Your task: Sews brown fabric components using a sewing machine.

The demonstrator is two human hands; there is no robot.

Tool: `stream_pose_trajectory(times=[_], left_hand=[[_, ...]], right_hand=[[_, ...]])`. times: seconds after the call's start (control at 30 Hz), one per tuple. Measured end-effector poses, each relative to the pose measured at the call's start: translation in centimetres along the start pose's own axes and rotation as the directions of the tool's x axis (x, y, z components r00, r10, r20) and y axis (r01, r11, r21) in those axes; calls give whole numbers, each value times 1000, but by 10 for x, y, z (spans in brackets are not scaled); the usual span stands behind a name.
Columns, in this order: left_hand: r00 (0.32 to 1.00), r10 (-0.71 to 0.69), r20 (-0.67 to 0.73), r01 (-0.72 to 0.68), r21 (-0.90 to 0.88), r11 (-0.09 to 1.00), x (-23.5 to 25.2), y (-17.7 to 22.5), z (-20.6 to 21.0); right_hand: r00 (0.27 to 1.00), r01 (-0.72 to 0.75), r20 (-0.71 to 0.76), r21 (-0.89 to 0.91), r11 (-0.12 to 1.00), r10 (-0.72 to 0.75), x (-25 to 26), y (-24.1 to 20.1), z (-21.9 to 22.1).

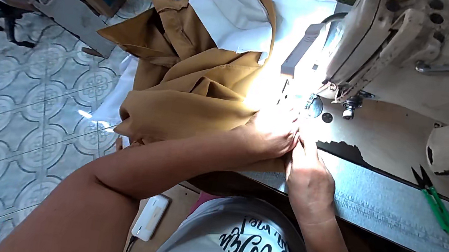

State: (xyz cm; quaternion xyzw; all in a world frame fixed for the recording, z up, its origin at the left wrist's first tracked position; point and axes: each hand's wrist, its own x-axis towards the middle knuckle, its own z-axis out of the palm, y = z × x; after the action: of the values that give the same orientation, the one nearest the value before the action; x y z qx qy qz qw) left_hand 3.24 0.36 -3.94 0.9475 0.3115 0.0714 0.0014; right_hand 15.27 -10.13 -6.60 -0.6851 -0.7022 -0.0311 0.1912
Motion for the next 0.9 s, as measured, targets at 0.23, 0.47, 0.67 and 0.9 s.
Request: stream_pose_trajectory(times=[0.23, 0.47, 0.67, 0.9], left_hand=[[994, -99, -53, 96, -55, 994, -21, -9, 14], [991, -69, -113, 51, -153, 987, 1, -31, 21], [999, -31, -13, 28, -189, 981, 24, -46, 14], [983, -14, 182, 61, -259, 964, 40, -52, -1]], right_hand=[[1000, -5, 1, -42, 999, 5, 3, 0, 2], [997, -77, 9, -32, 997, 77, 21, 0, 3], [987, -162, 17, 52, 985, 161, 37, 0, 6], [977, -205, 60, 32, 978, 203, 50, -1, 7]])
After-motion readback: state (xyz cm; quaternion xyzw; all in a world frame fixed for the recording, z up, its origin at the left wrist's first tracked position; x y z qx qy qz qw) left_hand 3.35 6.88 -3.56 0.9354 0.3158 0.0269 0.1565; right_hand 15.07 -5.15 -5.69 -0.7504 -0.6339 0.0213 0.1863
